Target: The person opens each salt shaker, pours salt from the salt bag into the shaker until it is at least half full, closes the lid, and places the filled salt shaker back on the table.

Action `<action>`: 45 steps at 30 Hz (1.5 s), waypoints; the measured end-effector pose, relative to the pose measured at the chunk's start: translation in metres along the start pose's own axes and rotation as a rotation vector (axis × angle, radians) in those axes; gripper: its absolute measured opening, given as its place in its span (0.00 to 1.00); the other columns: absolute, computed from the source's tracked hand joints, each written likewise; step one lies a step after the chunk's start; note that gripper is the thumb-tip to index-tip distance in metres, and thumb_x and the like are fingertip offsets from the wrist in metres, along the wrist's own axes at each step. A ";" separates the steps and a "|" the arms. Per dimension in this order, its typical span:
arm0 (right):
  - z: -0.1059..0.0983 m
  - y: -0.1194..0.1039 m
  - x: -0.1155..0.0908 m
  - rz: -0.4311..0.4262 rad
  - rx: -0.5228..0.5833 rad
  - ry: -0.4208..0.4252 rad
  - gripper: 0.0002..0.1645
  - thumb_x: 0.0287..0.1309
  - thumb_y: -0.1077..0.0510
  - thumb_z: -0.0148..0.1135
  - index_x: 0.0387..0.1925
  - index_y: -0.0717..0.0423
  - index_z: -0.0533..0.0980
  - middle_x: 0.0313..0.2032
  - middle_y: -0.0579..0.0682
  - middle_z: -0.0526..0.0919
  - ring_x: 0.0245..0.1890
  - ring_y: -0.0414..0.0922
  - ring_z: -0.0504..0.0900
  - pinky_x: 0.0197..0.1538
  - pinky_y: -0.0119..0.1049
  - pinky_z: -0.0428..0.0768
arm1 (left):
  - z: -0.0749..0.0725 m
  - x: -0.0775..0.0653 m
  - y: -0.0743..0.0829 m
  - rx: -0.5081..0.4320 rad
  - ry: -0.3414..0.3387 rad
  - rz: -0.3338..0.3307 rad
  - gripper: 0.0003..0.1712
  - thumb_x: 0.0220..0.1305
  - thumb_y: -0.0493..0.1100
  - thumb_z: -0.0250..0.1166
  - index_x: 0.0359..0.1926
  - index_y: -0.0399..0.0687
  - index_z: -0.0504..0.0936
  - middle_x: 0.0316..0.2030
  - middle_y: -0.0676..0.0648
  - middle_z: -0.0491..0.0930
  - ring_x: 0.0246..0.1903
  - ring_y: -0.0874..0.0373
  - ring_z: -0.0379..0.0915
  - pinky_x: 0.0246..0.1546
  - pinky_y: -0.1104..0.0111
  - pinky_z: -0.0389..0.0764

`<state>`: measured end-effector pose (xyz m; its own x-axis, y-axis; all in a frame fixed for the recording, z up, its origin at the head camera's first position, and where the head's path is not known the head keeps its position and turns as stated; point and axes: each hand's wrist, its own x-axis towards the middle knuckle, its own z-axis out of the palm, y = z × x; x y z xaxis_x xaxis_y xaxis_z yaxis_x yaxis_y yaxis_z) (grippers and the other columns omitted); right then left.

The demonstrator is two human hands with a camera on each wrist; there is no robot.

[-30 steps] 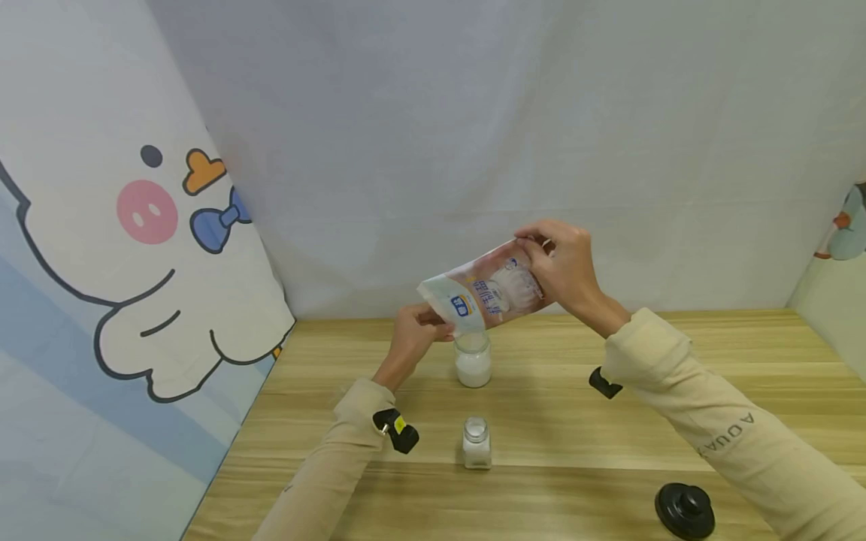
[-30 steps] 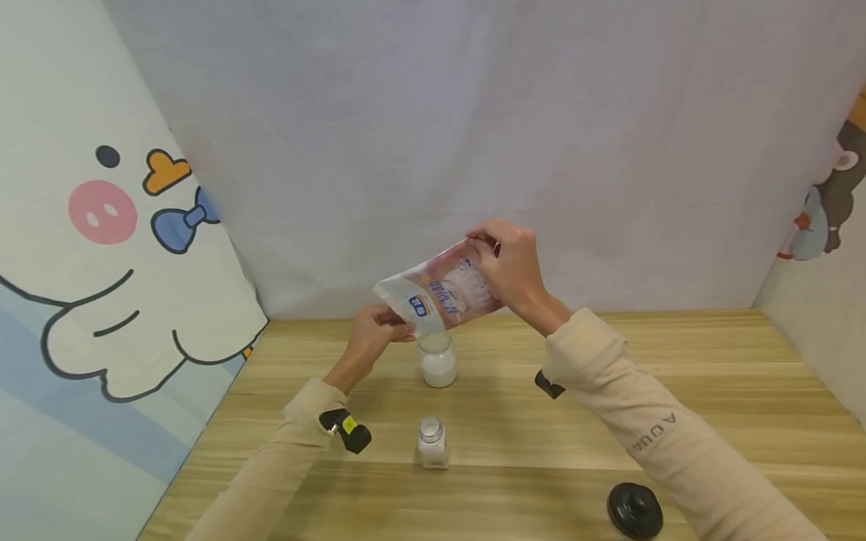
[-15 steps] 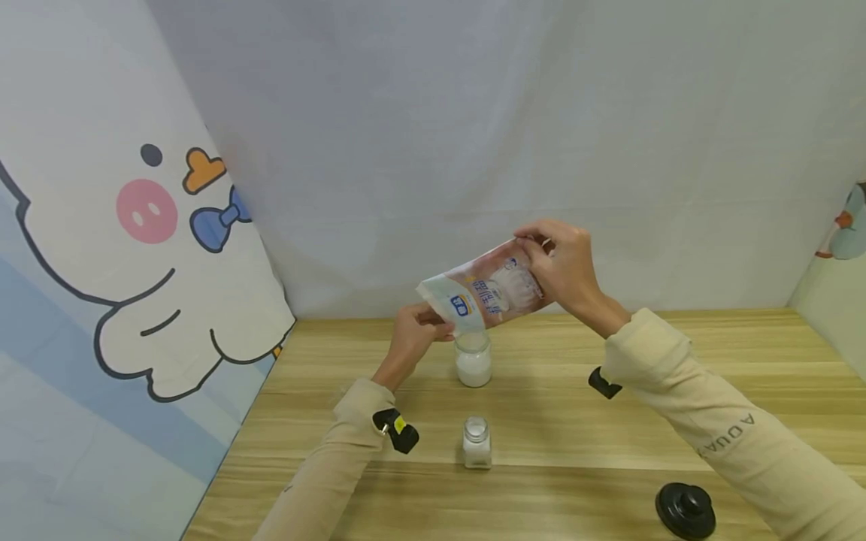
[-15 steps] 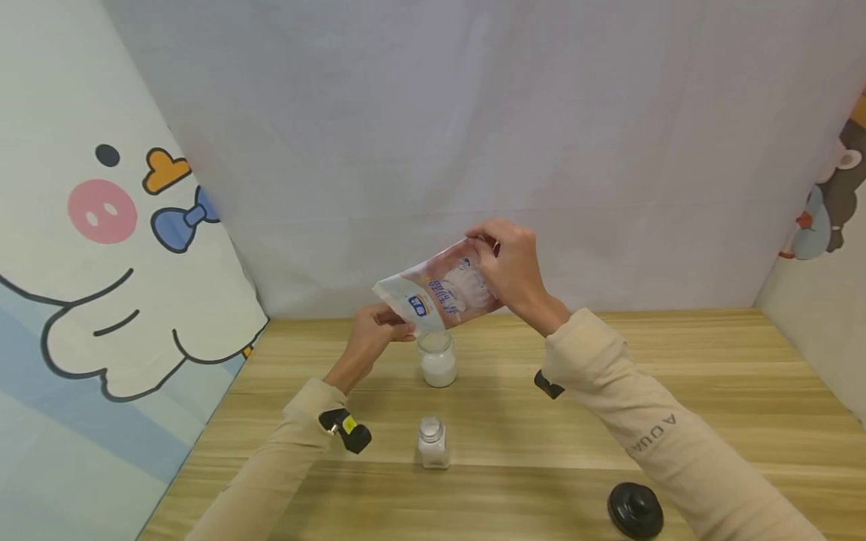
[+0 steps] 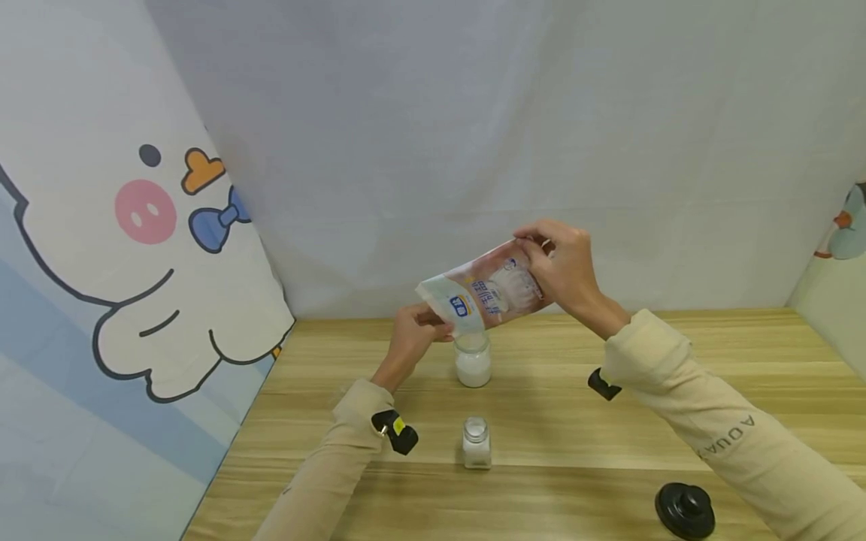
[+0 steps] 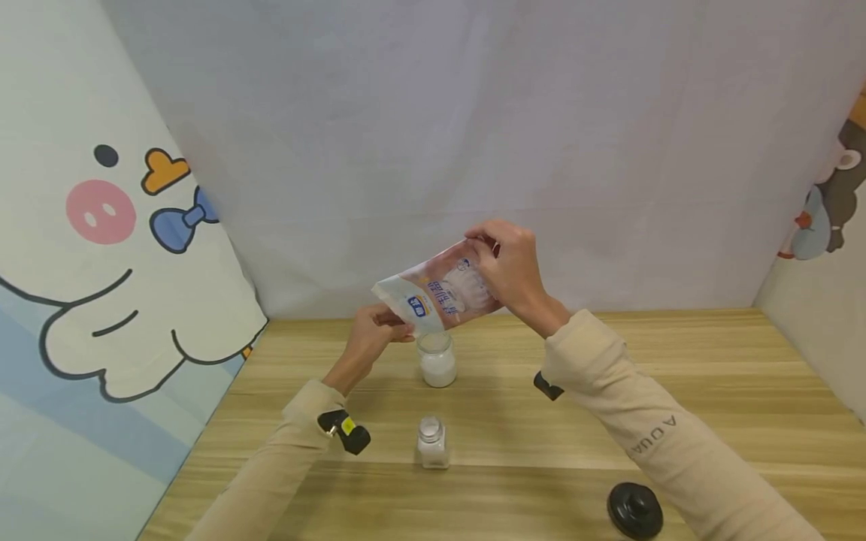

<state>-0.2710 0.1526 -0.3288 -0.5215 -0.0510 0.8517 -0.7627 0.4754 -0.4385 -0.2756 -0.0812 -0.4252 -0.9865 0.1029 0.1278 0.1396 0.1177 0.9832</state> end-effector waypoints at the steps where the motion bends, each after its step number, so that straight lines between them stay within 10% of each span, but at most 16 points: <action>1: 0.000 0.000 0.000 0.000 0.000 0.000 0.04 0.52 0.72 0.63 0.31 0.66 0.83 0.29 0.57 0.84 0.23 0.47 0.80 0.26 0.23 0.74 | 0.000 0.000 0.000 -0.001 0.000 0.003 0.17 0.52 0.23 0.64 0.45 0.26 0.79 0.38 0.32 0.81 0.35 0.44 0.81 0.37 0.61 0.84; 45: -0.001 -0.007 0.005 0.016 0.011 0.013 0.04 0.53 0.71 0.63 0.31 0.65 0.83 0.29 0.57 0.85 0.23 0.45 0.79 0.27 0.23 0.73 | 0.000 -0.007 0.018 -0.008 -0.041 0.008 0.18 0.52 0.22 0.63 0.47 0.24 0.78 0.39 0.29 0.80 0.37 0.42 0.81 0.40 0.55 0.83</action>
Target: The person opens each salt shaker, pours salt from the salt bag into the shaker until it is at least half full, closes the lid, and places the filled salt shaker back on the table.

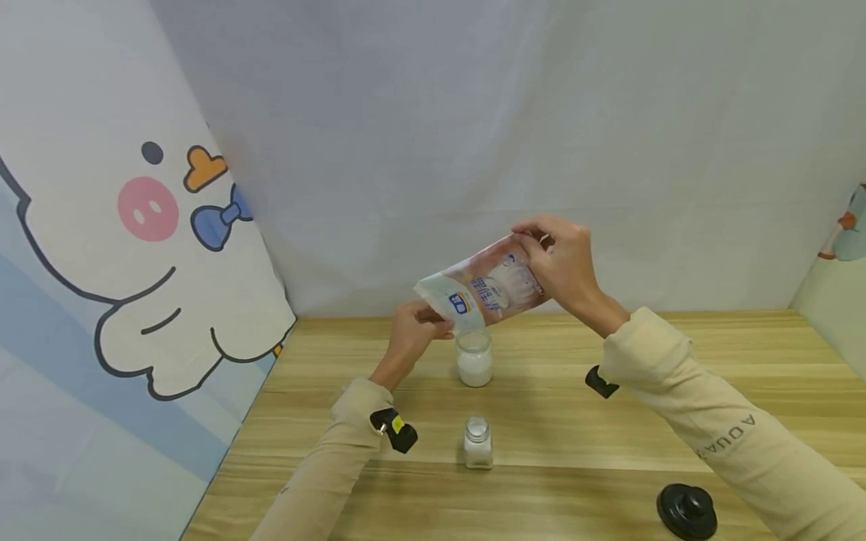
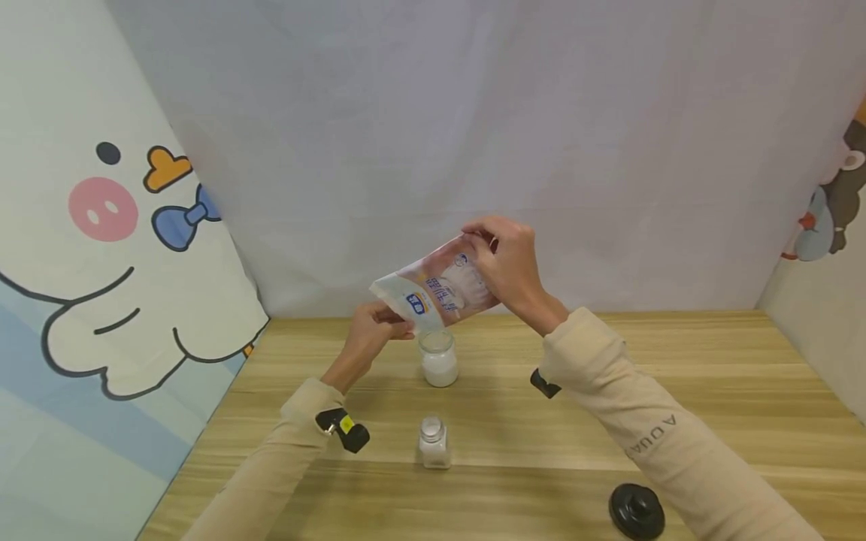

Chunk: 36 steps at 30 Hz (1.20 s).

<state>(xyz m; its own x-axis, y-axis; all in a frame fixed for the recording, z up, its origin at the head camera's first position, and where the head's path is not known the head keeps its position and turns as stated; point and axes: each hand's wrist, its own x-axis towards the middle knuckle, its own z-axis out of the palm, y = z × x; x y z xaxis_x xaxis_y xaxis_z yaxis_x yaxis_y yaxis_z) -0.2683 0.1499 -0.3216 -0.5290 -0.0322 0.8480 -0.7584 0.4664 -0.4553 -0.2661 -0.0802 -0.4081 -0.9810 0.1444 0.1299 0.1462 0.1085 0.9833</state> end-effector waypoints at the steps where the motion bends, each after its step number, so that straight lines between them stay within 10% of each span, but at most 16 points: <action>1: 0.000 0.000 0.000 -0.003 0.004 0.002 0.04 0.53 0.71 0.63 0.31 0.66 0.83 0.29 0.57 0.85 0.23 0.46 0.79 0.27 0.24 0.74 | 0.000 -0.002 0.004 0.000 -0.002 -0.002 0.18 0.52 0.22 0.63 0.46 0.23 0.77 0.39 0.29 0.80 0.37 0.42 0.81 0.40 0.55 0.83; 8: 0.000 0.002 0.000 0.007 -0.002 -0.004 0.04 0.54 0.70 0.62 0.31 0.65 0.83 0.30 0.56 0.85 0.24 0.45 0.79 0.27 0.36 0.78 | 0.002 -0.009 0.015 -0.006 -0.003 -0.002 0.17 0.52 0.21 0.62 0.46 0.23 0.77 0.38 0.29 0.80 0.36 0.43 0.81 0.40 0.55 0.83; 36: 0.001 0.000 0.000 0.012 0.016 0.005 0.04 0.53 0.71 0.63 0.31 0.66 0.83 0.29 0.57 0.85 0.24 0.46 0.79 0.27 0.28 0.75 | 0.001 0.006 -0.013 -0.009 0.043 0.000 0.17 0.51 0.23 0.64 0.45 0.28 0.80 0.36 0.34 0.82 0.32 0.50 0.81 0.38 0.56 0.84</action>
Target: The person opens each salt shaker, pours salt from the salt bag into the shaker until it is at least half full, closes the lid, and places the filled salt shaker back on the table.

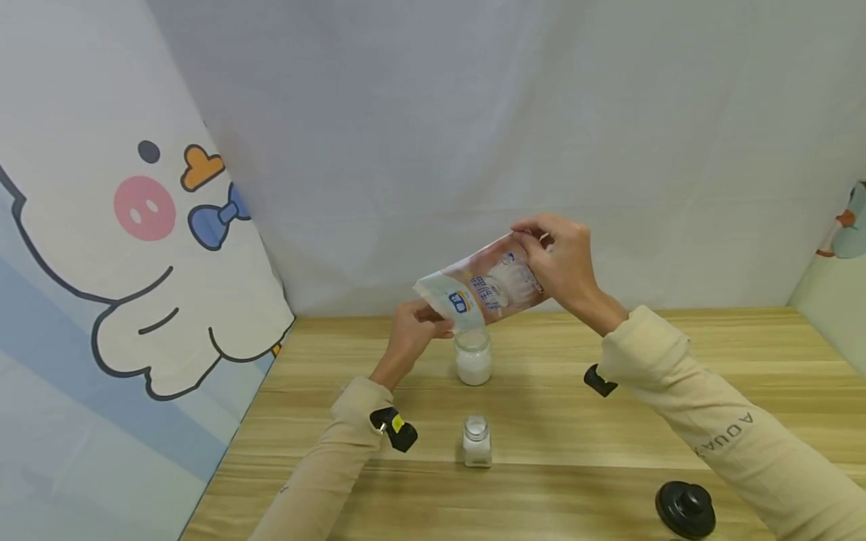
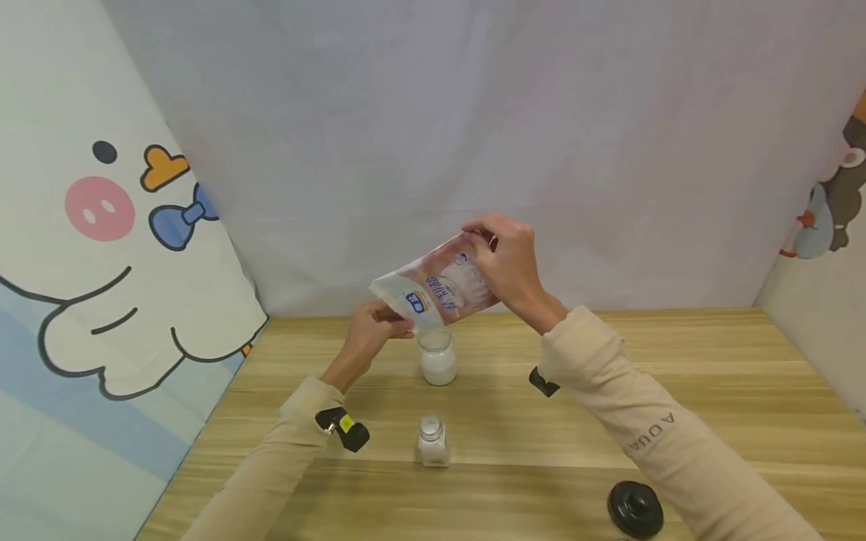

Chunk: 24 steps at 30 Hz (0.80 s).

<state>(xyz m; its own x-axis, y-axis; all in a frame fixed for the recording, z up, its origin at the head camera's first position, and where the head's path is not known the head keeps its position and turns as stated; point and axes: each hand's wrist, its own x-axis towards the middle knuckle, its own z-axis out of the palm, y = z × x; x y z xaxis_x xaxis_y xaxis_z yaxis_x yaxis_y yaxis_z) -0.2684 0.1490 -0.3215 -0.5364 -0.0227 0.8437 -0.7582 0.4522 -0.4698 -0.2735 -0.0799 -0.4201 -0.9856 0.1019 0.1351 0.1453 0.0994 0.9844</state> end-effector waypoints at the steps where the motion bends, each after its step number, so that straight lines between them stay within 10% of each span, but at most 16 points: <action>1: 0.000 0.000 0.000 0.000 -0.004 -0.002 0.04 0.54 0.71 0.63 0.31 0.66 0.83 0.29 0.57 0.85 0.24 0.46 0.79 0.27 0.29 0.75 | 0.000 0.000 0.000 -0.003 0.001 -0.003 0.17 0.51 0.23 0.64 0.45 0.27 0.80 0.36 0.34 0.82 0.32 0.51 0.81 0.38 0.56 0.84; 24: 0.000 -0.004 -0.001 -0.008 -0.004 0.000 0.04 0.55 0.71 0.62 0.31 0.66 0.83 0.30 0.57 0.85 0.24 0.45 0.79 0.28 0.31 0.77 | 0.000 -0.003 0.001 0.004 -0.001 -0.006 0.17 0.51 0.23 0.65 0.45 0.28 0.80 0.37 0.34 0.82 0.32 0.50 0.82 0.37 0.58 0.84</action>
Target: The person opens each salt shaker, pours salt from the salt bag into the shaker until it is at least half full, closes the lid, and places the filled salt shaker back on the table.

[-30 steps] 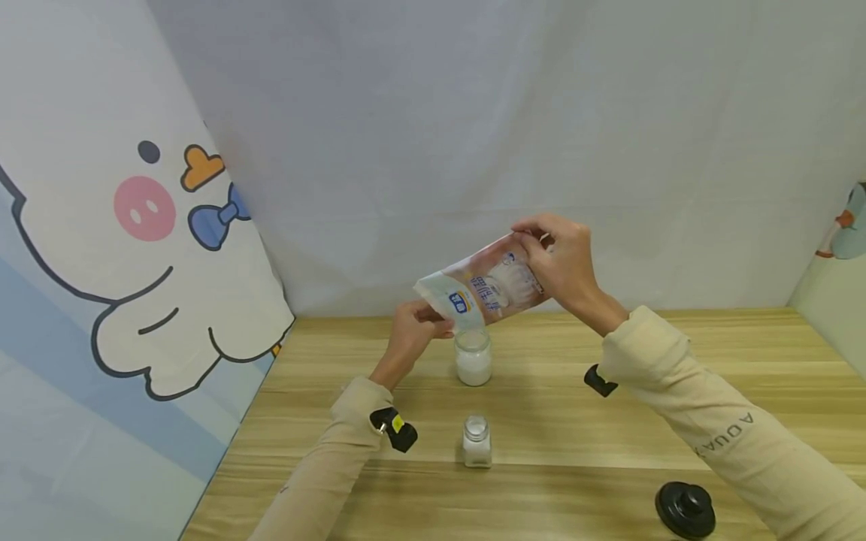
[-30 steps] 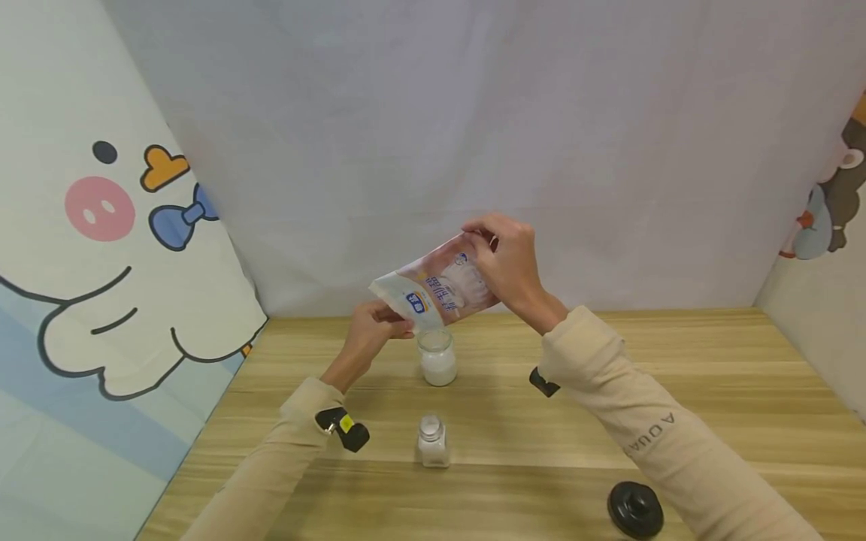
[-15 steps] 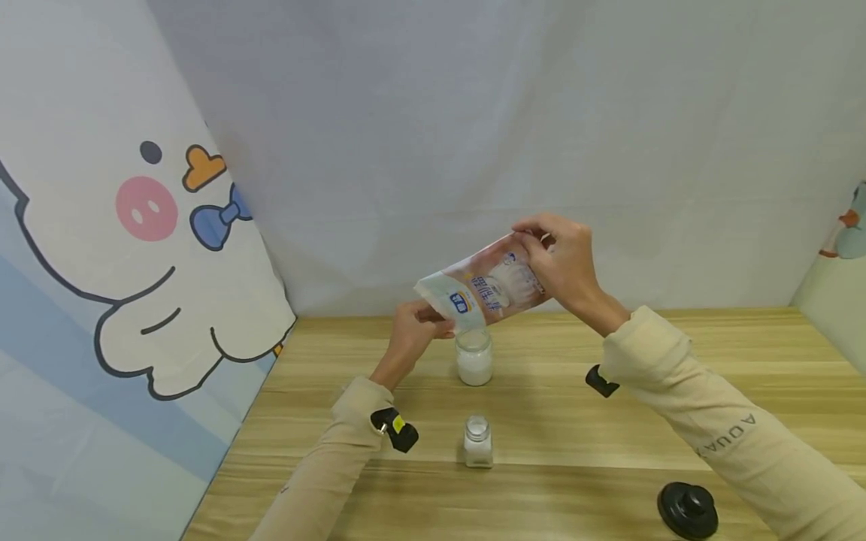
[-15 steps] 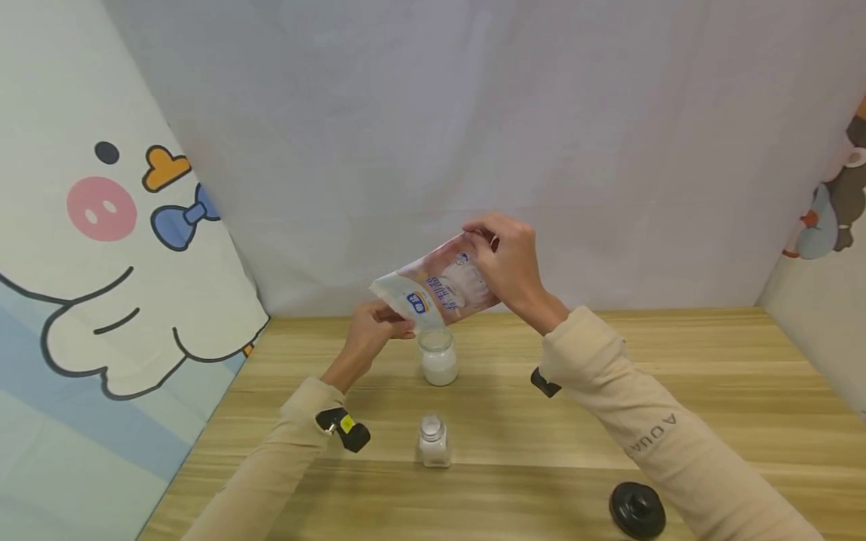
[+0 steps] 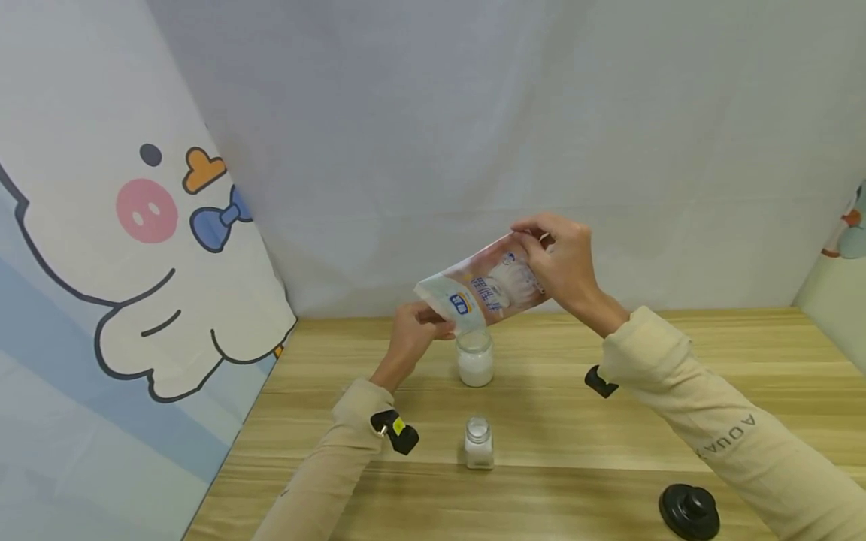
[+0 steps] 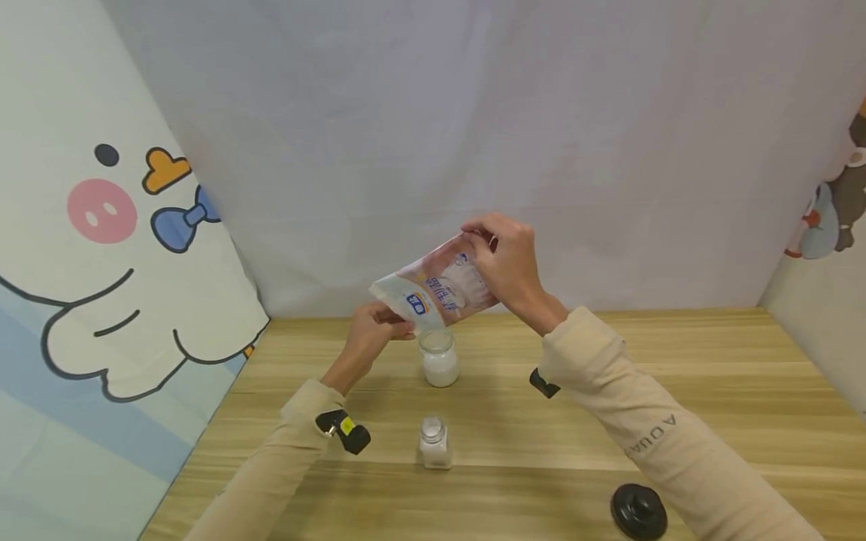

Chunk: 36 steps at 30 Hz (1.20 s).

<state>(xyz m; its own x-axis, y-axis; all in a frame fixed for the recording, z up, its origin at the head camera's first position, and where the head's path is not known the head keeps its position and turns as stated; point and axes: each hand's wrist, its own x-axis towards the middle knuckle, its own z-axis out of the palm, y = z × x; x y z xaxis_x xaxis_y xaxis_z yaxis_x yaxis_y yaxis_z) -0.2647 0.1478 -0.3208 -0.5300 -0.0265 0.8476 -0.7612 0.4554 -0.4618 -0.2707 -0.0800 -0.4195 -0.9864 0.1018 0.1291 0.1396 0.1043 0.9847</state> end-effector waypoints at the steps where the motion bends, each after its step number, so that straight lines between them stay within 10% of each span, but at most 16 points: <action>1: 0.000 0.000 0.000 0.000 0.000 0.000 0.04 0.55 0.71 0.62 0.31 0.66 0.83 0.30 0.57 0.85 0.24 0.45 0.79 0.28 0.31 0.77 | 0.000 0.000 0.000 -0.001 -0.001 0.000 0.17 0.51 0.23 0.65 0.45 0.28 0.80 0.37 0.34 0.82 0.32 0.50 0.82 0.37 0.58 0.84; 36: -0.001 -0.002 0.001 0.007 0.003 0.012 0.04 0.54 0.71 0.62 0.31 0.65 0.83 0.29 0.56 0.85 0.23 0.44 0.77 0.27 0.23 0.73 | 0.002 -0.002 0.003 -0.013 0.011 -0.016 0.19 0.51 0.23 0.64 0.47 0.28 0.79 0.39 0.34 0.82 0.34 0.50 0.81 0.36 0.62 0.84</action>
<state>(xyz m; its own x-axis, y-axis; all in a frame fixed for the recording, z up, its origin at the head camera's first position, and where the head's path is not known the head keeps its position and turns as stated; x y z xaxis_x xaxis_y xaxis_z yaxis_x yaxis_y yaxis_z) -0.2636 0.1481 -0.3189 -0.5314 -0.0127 0.8471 -0.7582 0.4532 -0.4688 -0.2684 -0.0783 -0.4174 -0.9895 0.0894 0.1140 0.1223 0.0929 0.9881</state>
